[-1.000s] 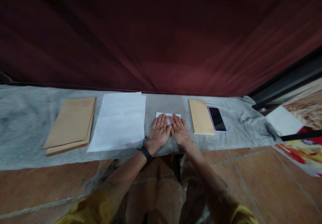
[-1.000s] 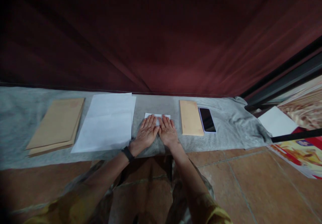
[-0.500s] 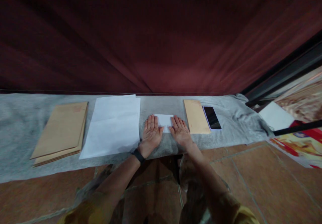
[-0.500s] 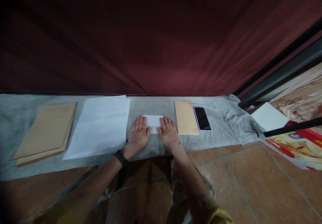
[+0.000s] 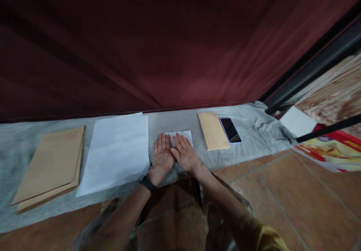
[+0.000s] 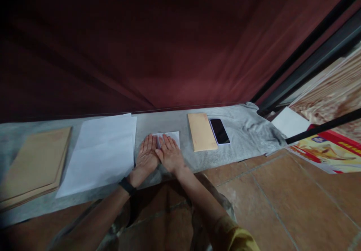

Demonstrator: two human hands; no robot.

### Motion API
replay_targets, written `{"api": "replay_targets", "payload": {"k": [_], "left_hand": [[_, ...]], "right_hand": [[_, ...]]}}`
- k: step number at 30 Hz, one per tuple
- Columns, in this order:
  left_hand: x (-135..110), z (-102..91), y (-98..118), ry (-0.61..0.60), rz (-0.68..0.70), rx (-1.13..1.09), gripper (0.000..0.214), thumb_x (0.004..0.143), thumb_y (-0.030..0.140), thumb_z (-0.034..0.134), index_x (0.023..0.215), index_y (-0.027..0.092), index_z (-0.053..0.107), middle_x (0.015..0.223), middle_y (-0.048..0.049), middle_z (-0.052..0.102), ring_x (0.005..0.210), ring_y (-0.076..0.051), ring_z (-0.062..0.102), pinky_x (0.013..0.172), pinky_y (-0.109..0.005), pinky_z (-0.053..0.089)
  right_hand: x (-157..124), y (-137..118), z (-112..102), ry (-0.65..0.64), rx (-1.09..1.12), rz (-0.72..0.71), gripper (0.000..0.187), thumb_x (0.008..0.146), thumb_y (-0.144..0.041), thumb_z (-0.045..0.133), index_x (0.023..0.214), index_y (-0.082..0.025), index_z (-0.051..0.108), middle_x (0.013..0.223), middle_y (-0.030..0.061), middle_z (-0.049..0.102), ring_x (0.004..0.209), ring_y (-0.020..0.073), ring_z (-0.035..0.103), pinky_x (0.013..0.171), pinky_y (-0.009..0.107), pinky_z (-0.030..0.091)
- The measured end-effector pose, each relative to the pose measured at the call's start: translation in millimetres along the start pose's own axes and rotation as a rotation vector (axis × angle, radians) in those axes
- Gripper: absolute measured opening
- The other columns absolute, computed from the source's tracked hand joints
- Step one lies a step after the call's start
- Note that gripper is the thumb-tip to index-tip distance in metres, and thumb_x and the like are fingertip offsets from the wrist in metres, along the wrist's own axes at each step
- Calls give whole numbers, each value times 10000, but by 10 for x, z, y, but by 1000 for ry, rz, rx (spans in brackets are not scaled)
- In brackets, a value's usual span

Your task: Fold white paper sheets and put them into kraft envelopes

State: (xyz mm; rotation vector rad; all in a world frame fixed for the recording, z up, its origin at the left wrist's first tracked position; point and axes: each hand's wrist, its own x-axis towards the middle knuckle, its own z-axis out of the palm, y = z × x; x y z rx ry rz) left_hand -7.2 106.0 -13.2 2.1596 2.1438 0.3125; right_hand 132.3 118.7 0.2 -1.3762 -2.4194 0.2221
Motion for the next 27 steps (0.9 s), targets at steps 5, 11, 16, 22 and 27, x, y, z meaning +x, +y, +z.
{"api": "replay_targets", "payload": {"k": [5,11,16,22,27], "left_hand": [[14,-12,-12,-19,6,23,624,946,174,290,1552,34,340,1648,-188,298,1559,-281,182,1265,-481,223],[-13,-30,-21,53,14,-8,623,976,296,345,1535,20,359,1632,-223,312,1538,-326,247,1237,-512,266],[-78,1,-87,139,17,-67,623,972,358,424,1488,9,428,1589,-259,377,1499,-360,334,1211,-536,305],[10,3,-264,125,-30,-443,549,914,231,495,1440,78,512,1498,-205,529,1411,-315,476,1194,-499,358],[119,-89,-357,22,-274,-912,510,886,185,540,1393,133,570,1384,-149,641,1305,-262,582,1149,-453,421]], "right_hand": [[33,-86,134,22,-2,34,561,1074,-435,355,1582,-198,345,1626,87,360,1518,213,318,1248,430,285],[12,45,102,7,-106,71,545,1073,-408,378,1557,-158,395,1623,92,360,1521,208,308,1258,392,249],[-24,108,143,50,-158,114,538,1064,-432,409,1542,-187,429,1624,103,352,1513,252,326,1239,433,267],[-1,116,171,49,-150,147,529,1055,-432,425,1532,-206,446,1619,93,365,1489,261,373,1231,443,273],[-6,132,137,32,-132,132,515,1052,-425,432,1528,-229,454,1617,73,377,1492,254,369,1232,432,270]]}}
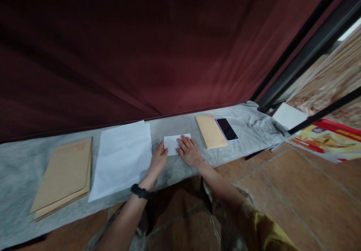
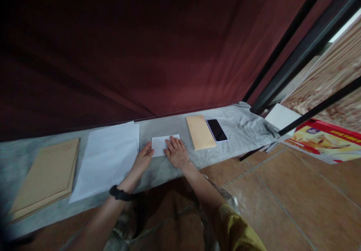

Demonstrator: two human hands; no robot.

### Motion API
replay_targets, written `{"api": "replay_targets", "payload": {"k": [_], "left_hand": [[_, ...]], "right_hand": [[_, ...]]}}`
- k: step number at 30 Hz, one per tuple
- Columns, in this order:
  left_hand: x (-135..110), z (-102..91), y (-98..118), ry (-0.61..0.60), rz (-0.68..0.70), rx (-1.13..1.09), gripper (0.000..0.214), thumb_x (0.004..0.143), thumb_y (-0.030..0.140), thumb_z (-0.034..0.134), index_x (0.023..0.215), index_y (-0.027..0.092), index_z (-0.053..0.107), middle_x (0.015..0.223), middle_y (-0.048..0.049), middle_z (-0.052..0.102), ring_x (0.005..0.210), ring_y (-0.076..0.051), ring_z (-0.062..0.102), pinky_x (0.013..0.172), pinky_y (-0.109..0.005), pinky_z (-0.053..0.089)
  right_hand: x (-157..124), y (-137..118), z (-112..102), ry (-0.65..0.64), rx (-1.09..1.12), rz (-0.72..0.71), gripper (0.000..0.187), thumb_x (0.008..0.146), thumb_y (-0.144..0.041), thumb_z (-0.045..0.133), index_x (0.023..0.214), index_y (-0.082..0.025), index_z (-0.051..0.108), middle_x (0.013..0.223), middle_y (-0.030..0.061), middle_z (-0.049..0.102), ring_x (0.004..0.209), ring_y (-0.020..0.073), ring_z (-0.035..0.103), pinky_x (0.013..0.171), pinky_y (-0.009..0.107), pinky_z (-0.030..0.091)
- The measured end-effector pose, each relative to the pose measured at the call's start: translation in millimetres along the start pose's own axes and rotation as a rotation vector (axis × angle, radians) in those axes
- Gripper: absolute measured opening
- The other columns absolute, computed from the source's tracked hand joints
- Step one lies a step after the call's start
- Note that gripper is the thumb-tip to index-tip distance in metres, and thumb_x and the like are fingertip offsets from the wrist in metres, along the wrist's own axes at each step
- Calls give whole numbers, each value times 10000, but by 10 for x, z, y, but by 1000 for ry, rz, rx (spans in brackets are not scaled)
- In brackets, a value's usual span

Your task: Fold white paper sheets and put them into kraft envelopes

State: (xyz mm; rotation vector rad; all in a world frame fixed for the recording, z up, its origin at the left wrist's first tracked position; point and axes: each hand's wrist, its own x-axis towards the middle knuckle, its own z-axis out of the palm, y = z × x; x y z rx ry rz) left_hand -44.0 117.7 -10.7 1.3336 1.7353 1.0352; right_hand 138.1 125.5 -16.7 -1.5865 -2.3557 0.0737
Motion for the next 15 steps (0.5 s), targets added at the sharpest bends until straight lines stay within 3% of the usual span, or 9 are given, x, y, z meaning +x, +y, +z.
{"api": "replay_targets", "payload": {"k": [5,8,15], "left_hand": [[-140,-108,199,6,-156,-268,489,865,166,598,1353,185,607,1376,-110,656,1284,-232,596,1157,-422,408],[-215,-163,324,-10,-268,-410,497,865,139,579,1362,153,587,1438,-134,607,1334,-231,560,1145,-398,424],[-233,-149,456,61,-384,-502,521,825,104,602,1345,125,588,1431,-176,602,1328,-271,572,1114,-419,457]], "right_hand": [[-28,10,-17,20,-3,-2,512,1055,-423,431,1524,-219,459,1616,86,375,1488,265,374,1226,443,277],[-39,7,-37,27,-2,-27,504,1060,-417,422,1521,-216,462,1613,87,380,1482,258,384,1221,439,287],[-47,-2,-66,25,8,-25,507,1065,-410,411,1530,-211,450,1615,96,371,1496,260,362,1220,449,292]]}}
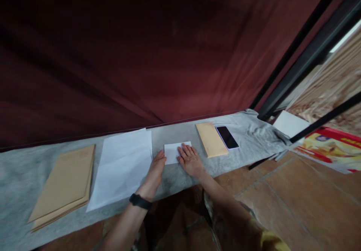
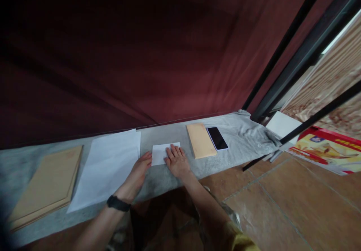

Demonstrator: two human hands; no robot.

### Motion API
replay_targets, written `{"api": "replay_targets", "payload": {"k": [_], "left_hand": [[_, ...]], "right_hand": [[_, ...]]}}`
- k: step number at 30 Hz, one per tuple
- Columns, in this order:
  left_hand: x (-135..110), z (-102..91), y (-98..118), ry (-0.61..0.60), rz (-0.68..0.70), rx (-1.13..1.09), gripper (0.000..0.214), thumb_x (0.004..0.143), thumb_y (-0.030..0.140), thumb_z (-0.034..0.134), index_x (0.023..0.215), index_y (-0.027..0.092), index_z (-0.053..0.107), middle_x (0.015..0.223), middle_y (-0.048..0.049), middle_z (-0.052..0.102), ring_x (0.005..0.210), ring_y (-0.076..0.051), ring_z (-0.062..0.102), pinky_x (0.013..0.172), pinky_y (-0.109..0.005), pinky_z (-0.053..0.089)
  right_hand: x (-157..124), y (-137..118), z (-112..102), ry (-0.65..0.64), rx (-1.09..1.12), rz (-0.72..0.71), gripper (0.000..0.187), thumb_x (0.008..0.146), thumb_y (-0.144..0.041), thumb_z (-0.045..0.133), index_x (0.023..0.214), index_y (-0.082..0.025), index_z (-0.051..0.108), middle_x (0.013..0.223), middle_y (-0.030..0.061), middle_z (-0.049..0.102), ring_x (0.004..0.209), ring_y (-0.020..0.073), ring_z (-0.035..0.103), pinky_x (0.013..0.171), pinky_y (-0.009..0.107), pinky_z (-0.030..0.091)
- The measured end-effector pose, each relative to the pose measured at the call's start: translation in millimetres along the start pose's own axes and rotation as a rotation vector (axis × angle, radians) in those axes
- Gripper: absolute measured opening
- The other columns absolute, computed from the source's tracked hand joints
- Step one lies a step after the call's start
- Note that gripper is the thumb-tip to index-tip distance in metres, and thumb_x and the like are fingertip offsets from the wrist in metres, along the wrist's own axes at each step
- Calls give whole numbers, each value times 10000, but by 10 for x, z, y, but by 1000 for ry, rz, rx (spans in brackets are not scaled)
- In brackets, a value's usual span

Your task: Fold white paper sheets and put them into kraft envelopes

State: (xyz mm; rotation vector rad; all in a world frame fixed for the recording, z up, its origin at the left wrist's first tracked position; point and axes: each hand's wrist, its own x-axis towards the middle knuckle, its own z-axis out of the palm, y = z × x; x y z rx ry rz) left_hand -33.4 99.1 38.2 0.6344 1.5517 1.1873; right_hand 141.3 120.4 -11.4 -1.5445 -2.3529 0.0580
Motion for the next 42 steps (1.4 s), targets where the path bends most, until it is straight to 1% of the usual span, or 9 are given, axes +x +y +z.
{"api": "replay_targets", "payload": {"k": [5,10,17,20,29,33,35,39,42], "left_hand": [[-39,-65,-25,-50,-9,-94,556,829,169,615,1382,159,570,1451,-150,594,1349,-261,555,1134,-408,435],[-36,-70,-65,-102,98,-4,588,832,206,593,1417,170,546,1439,-140,605,1321,-245,575,1143,-406,416],[2,76,-265,-12,407,455,541,814,174,565,1354,173,594,1290,-131,677,1221,-276,599,1115,-490,418],[-66,69,-239,-18,456,597,481,801,157,592,1276,183,658,1255,-141,694,1213,-316,585,1112,-513,402],[-48,-42,-80,-88,409,520,339,777,89,625,1071,226,725,1121,-83,710,1046,-242,648,1022,-389,471],[46,-61,-65,-5,386,564,150,768,78,642,860,184,695,1022,-75,667,936,-194,650,918,-333,509],[75,-64,-71,-10,324,554,82,789,102,639,801,181,658,927,-57,666,821,-171,656,822,-310,527],[107,-53,-94,-151,99,439,86,866,151,574,797,200,589,657,16,620,551,-136,621,551,-244,484],[140,-38,-107,-143,59,338,89,865,161,592,802,209,550,679,22,628,519,-136,637,466,-220,451]], "right_hand": [[-2,22,46,-31,-8,-19,515,1064,-421,401,1541,-230,434,1624,82,355,1500,250,356,1230,443,283],[0,46,67,-51,-22,-17,517,1065,-417,376,1542,-225,434,1628,76,355,1510,255,334,1236,458,277],[-2,68,59,-70,-15,-36,522,1072,-415,342,1543,-208,428,1639,92,335,1518,260,315,1230,473,282],[-9,74,58,-65,-12,-44,527,1070,-411,348,1549,-200,417,1643,103,325,1521,270,307,1226,489,281],[-12,78,75,-40,14,-46,512,1059,-360,370,1538,-191,435,1630,110,353,1515,278,318,1222,502,281],[-2,71,53,-37,19,-56,520,1054,-375,395,1538,-190,435,1627,115,359,1510,288,329,1221,503,286],[4,73,36,-42,16,-63,521,1054,-377,401,1536,-185,438,1629,119,354,1509,290,330,1222,499,288],[13,84,15,-64,16,-62,517,1054,-372,406,1533,-181,443,1629,117,354,1508,287,332,1217,497,302],[17,92,13,-72,31,-59,520,1054,-376,404,1539,-192,434,1624,113,364,1507,283,333,1214,499,308]]}}
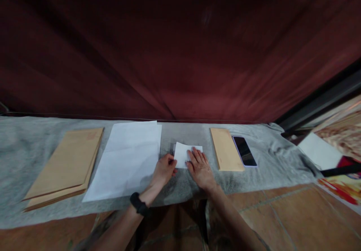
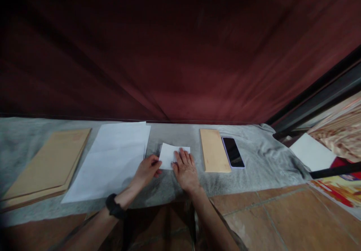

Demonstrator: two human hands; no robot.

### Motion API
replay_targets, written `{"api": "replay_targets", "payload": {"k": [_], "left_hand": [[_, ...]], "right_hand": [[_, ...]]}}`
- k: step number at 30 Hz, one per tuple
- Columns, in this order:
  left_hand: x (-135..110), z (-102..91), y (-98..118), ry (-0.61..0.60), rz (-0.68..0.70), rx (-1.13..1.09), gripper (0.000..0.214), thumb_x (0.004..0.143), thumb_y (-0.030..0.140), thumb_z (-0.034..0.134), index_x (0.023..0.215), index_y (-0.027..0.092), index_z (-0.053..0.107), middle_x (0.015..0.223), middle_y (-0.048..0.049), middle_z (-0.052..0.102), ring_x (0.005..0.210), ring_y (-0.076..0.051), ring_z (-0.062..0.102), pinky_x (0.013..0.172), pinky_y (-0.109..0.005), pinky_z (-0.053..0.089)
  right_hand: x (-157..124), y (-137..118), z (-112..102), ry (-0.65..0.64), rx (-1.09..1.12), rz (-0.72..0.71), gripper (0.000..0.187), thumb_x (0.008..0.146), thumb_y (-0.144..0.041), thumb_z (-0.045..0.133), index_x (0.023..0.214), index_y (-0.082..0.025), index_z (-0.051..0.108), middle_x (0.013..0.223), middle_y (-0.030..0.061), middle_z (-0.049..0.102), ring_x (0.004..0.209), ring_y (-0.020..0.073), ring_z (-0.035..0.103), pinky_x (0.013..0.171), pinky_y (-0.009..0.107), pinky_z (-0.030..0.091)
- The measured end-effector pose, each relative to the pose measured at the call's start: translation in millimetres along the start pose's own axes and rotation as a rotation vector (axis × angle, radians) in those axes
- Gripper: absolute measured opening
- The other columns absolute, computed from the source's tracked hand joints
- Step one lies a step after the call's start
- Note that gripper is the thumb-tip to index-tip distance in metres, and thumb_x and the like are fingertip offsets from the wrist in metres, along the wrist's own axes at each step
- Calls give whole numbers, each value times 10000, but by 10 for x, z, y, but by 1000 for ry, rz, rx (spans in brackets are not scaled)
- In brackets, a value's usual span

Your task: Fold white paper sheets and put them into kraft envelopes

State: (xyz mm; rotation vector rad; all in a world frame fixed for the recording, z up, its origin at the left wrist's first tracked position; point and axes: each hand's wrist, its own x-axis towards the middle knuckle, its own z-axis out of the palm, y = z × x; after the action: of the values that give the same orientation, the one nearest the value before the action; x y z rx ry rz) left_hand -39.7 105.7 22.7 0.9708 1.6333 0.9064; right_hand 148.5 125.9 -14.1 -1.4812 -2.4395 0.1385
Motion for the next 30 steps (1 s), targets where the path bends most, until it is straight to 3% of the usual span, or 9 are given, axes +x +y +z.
{"api": "replay_targets", "payload": {"k": [8,13,18,22,25,28,30], "left_hand": [[74,-1,-12,20,-52,-67,320,849,99,563,1140,202,479,695,48,656,470,-123,643,470,-207,490],[157,2,11,-5,-131,-111,216,840,242,677,1019,181,574,740,-1,711,503,-141,664,490,-229,526],[147,32,94,-45,-124,-92,123,810,197,667,879,186,567,679,9,689,488,-135,652,434,-202,459],[73,58,165,-39,-4,-161,111,824,265,630,873,203,551,694,16,680,510,-133,643,431,-206,438],[16,96,201,80,161,-175,145,844,349,599,874,228,526,731,29,651,541,-138,623,480,-237,481],[-69,144,216,252,357,46,126,876,366,568,886,245,537,770,16,634,625,-159,630,580,-264,508],[-143,173,211,296,464,272,86,897,335,558,901,251,579,812,-14,661,728,-184,660,677,-274,514]], "right_hand": [[9,31,-19,-8,15,-3,516,1046,-381,423,1533,-212,446,1618,93,384,1502,263,346,1219,478,307],[10,30,-23,-15,20,1,514,1043,-382,431,1529,-217,451,1620,90,382,1505,256,339,1222,473,298],[37,62,-60,-40,46,1,504,1038,-369,458,1517,-215,465,1607,83,408,1497,246,354,1222,458,308],[100,94,-152,47,111,65,489,1055,-310,405,1524,-181,447,1564,106,471,1454,228,419,1208,445,351],[129,28,-229,160,211,107,522,1066,-340,371,1565,-184,376,1573,117,456,1459,233,411,1199,448,376],[118,-135,-256,189,316,121,572,1070,-403,359,1608,-228,275,1595,86,428,1475,208,396,1191,407,398],[101,-255,-248,194,367,144,604,1067,-424,371,1624,-241,224,1580,75,451,1451,203,437,1159,377,435]]}}
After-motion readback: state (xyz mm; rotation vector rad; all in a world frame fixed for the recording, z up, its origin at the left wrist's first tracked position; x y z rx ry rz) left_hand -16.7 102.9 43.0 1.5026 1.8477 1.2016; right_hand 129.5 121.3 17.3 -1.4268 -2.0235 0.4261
